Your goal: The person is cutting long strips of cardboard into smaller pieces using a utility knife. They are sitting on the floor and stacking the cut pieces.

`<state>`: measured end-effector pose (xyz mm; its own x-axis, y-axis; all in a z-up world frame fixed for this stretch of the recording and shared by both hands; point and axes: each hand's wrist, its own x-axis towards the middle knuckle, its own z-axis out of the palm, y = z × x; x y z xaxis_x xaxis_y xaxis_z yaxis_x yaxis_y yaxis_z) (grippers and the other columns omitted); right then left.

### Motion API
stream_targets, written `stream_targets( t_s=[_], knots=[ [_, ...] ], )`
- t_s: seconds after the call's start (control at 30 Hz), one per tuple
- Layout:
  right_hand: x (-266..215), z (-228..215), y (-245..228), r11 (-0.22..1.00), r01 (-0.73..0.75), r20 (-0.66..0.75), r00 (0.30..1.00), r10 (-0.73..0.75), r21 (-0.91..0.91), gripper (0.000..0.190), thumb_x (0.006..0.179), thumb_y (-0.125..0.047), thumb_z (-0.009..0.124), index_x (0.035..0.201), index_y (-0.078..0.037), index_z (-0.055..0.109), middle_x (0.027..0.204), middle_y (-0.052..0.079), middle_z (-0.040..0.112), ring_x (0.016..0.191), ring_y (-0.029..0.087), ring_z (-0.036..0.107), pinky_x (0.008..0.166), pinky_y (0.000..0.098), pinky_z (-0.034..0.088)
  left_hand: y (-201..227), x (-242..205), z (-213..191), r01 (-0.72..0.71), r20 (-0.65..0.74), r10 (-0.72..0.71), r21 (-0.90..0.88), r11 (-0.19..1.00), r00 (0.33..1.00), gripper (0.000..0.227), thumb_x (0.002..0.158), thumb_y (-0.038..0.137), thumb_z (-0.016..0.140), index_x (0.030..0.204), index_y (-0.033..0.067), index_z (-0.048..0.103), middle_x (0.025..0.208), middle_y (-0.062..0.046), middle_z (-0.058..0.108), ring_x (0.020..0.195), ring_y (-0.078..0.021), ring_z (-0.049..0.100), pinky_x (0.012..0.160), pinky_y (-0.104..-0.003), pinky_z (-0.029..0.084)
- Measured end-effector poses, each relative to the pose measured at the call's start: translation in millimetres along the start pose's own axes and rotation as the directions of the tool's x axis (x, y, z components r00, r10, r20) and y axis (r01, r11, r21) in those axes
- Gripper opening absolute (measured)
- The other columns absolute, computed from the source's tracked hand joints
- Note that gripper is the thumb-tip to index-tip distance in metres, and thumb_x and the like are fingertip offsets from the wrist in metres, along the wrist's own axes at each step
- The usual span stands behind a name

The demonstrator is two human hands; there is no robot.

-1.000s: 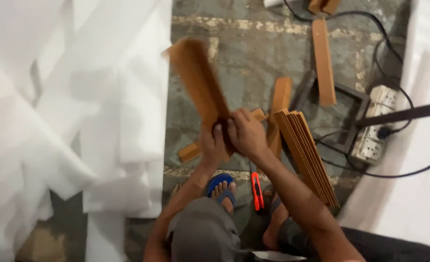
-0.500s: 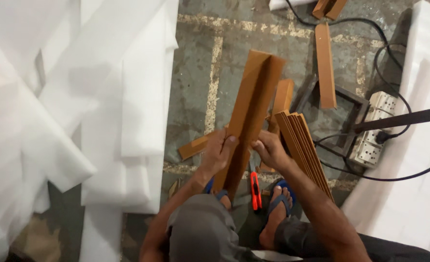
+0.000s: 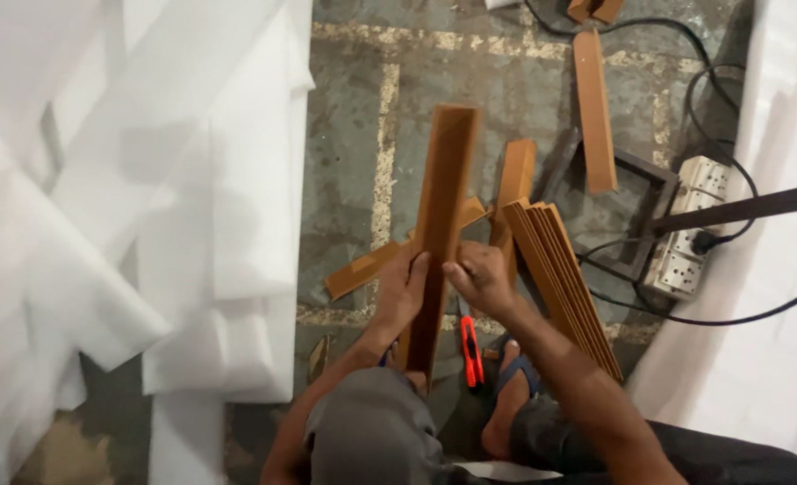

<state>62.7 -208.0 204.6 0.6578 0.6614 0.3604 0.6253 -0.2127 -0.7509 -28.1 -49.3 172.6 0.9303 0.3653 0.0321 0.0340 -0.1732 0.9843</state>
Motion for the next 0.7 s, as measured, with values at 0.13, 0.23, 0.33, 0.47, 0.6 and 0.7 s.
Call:
stream_targets(
  t_s=[0.13, 0.23, 0.33, 0.47, 0.6, 0.7],
  knots=[
    [-6.4, 19.1, 11.4, 0.993, 0.113, -0.109, 0.987, -0.116, -0.037, 0.027, 0.097, -0.013, 0.066, 0.074, -0.005, 0.052, 0.073, 0.013, 0.054, 0.065, 0.034, 0.056, 0.061, 0.0441, 0.046, -27.0, -13.5, 13.2, 0.333, 0.054, -0.328, -0.141, 0.932, 0.943, 0.029, 0.105, 0.024, 0.052, 0.111, 0.0007, 0.068, 0.087, -0.015, 0.072, 0.076, -0.0252, 0.071, 0.070, -0.035, 0.054],
    [-5.1, 31.4, 26.3, 0.979, 0.170, -0.118, 0.976, -0.183, -0.110, 0.024, 0.097, -0.012, 0.066, 0.077, -0.005, 0.055, 0.076, 0.013, 0.056, 0.067, 0.035, 0.057, 0.062, 0.0446, 0.047, -48.4, -16.2, 24.6, 0.405, 0.070, -0.406, -0.337, 0.850, 0.911, 0.029, 0.105, 0.023, 0.056, 0.113, -0.0010, 0.069, 0.095, -0.011, 0.072, 0.085, -0.0167, 0.065, 0.075, -0.032, 0.053],
    [-14.6, 39.1, 24.0, 0.951, 0.260, -0.140, 0.949, -0.284, -0.168, 0.018, 0.095, -0.007, 0.065, 0.079, -0.002, 0.056, 0.074, 0.014, 0.054, 0.066, 0.036, 0.055, 0.061, 0.0466, 0.045, -66.2, -6.9, 17.0, 0.259, -0.080, -0.278, -0.189, 0.947, 0.957, 0.033, 0.110, 0.025, 0.053, 0.110, -0.0049, 0.066, 0.097, -0.014, 0.069, 0.089, -0.0199, 0.063, 0.080, -0.033, 0.052],
    [-48.9, 31.9, -0.3, 0.985, 0.073, -0.198, 0.975, -0.104, -0.156, 0.012, 0.100, -0.008, 0.061, 0.089, -0.009, 0.056, 0.082, 0.012, 0.060, 0.074, 0.036, 0.062, 0.073, 0.0460, 0.049, -85.8, 15.6, -30.4, 0.412, -0.305, -0.468, -0.232, 0.881, 0.829, 0.033, 0.110, 0.028, 0.049, 0.107, 0.0009, 0.069, 0.092, -0.015, 0.071, 0.083, -0.0269, 0.067, 0.074, -0.040, 0.052],
    [-80.2, 43.4, 6.3, 0.997, -0.047, -0.067, 0.997, 0.043, -0.058, 0.042, 0.104, -0.017, 0.056, 0.134, 0.010, 0.043, 0.116, 0.026, 0.060, 0.099, 0.046, 0.061, 0.081, 0.0498, 0.047, -93.1, 21.8, -21.9, 0.286, -0.368, -0.163, 0.311, 0.906, 0.915, 0.032, 0.110, 0.029, 0.050, 0.107, 0.0033, 0.069, 0.092, -0.017, 0.071, 0.084, -0.0312, 0.068, 0.072, -0.044, 0.051],
    [-121.7, 84.0, 19.5, 0.707, -0.437, 0.257, 0.899, 0.354, 0.556, 0.045, 0.109, -0.020, 0.051, 0.142, 0.007, 0.036, 0.123, 0.019, 0.057, 0.108, 0.037, 0.057, 0.084, 0.0497, 0.046, -90.9, 12.5, 2.2, 0.141, -0.353, -0.076, 0.161, 0.977, 0.933, 0.034, 0.114, 0.030, 0.050, 0.112, -0.0004, 0.064, 0.093, -0.018, 0.068, 0.082, -0.0292, 0.063, 0.072, -0.041, 0.050]
  ],
)
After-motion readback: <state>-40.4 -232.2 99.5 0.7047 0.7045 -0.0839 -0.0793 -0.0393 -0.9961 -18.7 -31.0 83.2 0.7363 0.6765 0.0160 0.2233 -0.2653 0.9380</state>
